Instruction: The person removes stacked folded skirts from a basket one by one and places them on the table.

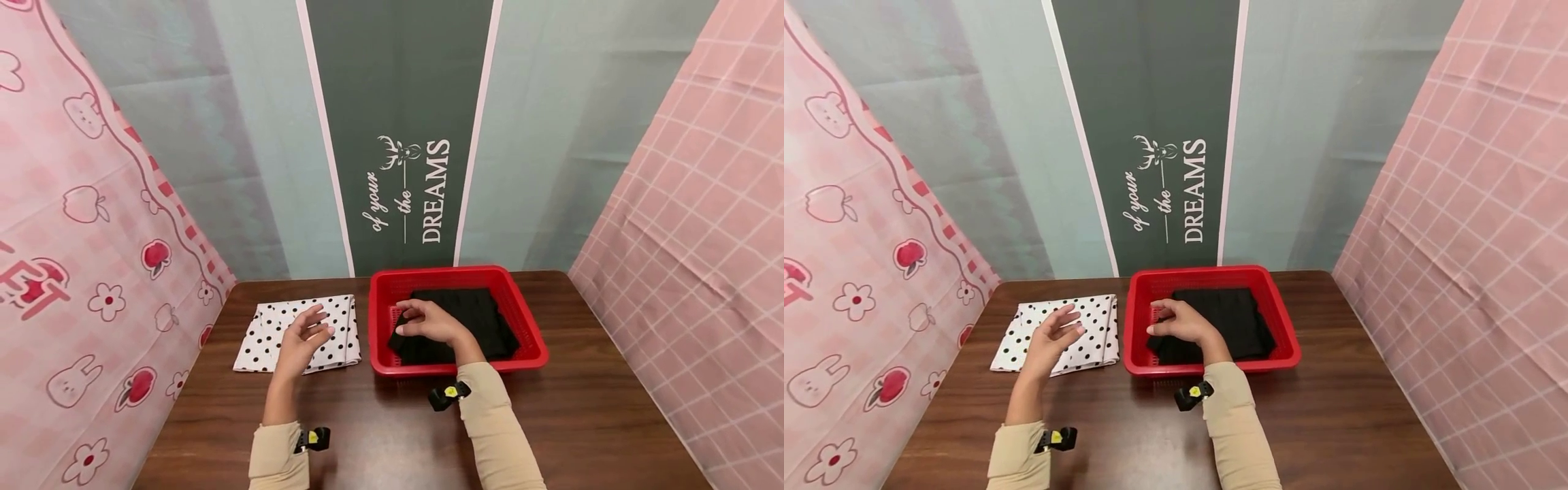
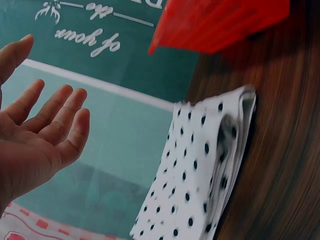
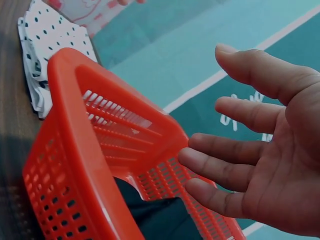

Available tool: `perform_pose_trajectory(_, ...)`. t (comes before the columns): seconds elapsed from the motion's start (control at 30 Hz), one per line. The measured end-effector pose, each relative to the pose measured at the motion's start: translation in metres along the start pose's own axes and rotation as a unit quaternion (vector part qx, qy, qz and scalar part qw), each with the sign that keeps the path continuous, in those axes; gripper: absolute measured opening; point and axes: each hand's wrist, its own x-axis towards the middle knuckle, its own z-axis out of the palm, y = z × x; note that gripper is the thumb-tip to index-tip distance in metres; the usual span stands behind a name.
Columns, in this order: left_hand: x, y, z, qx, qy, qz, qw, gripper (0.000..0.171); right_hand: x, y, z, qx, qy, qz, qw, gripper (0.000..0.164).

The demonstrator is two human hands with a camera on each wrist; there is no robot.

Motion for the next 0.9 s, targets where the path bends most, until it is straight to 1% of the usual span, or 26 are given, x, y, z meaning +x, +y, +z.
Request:
perform_pose_trajectory(0.2, -0.001, -0.004, 0.020, -0.030, 0.001, 0.012, 0.9995, 0.051, -0.010, 0.002, -0.012, -0.001, 0.016, 0.014, 1.000, 0.054)
perform_pose_trajectory(0.37, 0.000, -0.006, 0.035, -0.037, -0.019, 0.026, 0.9988, 0.052, -0.025, -0.013, -0.020, 0.006, 0.031, 0.014, 0.999, 0.053)
perform_pose_trajectory(0.47, 0.001, -0.004, 0.043, -0.044, -0.034, 0.026, 0.9981, 0.053, -0.031, -0.016, -0.027, 0.012, 0.036, 0.018, 0.999, 0.053)
perform_pose_trajectory(0.57, 0.003, 0.000, 0.048, -0.051, -0.049, 0.026, 0.9972, 0.054, -0.031, -0.005, -0.033, 0.002, 0.041, 0.022, 0.999, 0.054)
perform_pose_trajectory(0.7, 0.000, 0.015, 0.057, -0.054, -0.069, 0.031, 0.9957, 0.053, -0.029, 0.015, -0.041, -0.007, 0.054, 0.034, 0.998, 0.055)
perform_pose_trajectory(0.8, -0.004, 0.028, 0.065, -0.053, -0.083, 0.029, 0.9947, 0.052, -0.033, 0.021, -0.047, -0.005, 0.064, 0.042, 0.997, 0.056)
perform_pose_trajectory(0.9, -0.004, 0.031, 0.072, -0.053, -0.092, 0.022, 0.9941, 0.052, -0.037, 0.024, -0.052, 0.000, 0.068, 0.044, 0.997, 0.057)
